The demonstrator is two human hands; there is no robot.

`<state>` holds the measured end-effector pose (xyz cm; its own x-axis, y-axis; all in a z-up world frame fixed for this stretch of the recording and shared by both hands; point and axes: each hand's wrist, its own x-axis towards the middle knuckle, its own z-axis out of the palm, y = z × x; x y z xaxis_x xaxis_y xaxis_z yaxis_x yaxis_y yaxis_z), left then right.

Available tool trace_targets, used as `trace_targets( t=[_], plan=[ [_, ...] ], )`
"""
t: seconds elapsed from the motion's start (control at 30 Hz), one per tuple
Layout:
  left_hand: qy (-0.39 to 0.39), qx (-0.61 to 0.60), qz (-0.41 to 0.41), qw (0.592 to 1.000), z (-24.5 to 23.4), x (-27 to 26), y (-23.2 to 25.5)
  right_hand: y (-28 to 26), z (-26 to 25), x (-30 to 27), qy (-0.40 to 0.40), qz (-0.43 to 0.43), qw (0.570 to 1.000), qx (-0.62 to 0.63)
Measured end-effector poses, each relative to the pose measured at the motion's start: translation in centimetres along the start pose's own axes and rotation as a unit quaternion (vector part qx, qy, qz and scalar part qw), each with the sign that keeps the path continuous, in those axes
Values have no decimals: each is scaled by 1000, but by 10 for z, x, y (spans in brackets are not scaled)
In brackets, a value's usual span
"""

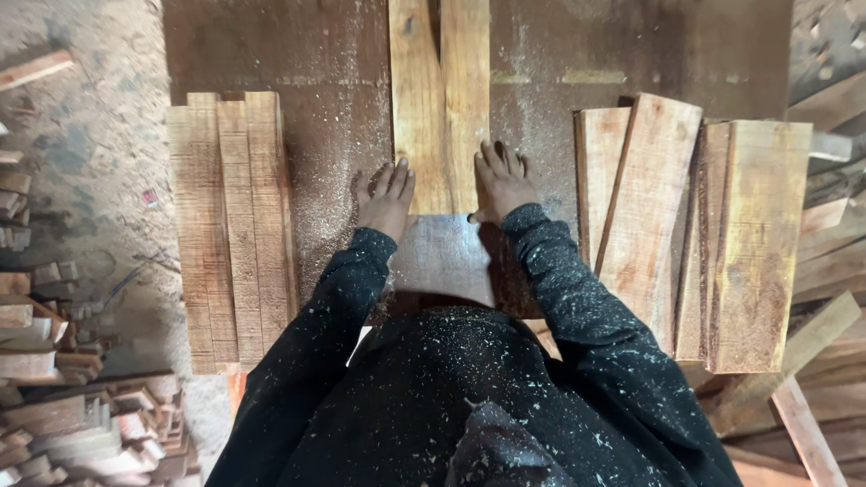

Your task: The person uses a table saw to cut wooden planks into smaller pieces. They guide each plank through the saw blade, then move the cut pieces to a stack on the right side of the table.

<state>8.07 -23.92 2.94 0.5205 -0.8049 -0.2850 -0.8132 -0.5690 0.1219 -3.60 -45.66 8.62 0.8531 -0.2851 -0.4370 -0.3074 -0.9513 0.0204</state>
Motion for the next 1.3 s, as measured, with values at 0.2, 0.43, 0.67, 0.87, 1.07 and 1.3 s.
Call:
trace_targets(
  t=[0.2,0.43,0.67,0.87,1.07,1.3],
  plan=[
    [-29,-28,-26,999,-20,58,-26,23,-17,72,-16,-3,1000,4],
    [8,4,9,1000,-44,73,-33,31,-20,85,7,8,998,59],
    [-28,-18,-10,999,-59,126,-54,46,-43,141,-18,12,999,34],
    [-48,-10,-31,998,-79,154,-58,51,-67,162,-24,13,999,41],
    [-34,-45,-81,995,-91,208,-71,73,-72,220,-12,31,997,66],
    [-16,2,-194,981,-107,255,-132,123,-88,266,11,107,992,66]
  ],
)
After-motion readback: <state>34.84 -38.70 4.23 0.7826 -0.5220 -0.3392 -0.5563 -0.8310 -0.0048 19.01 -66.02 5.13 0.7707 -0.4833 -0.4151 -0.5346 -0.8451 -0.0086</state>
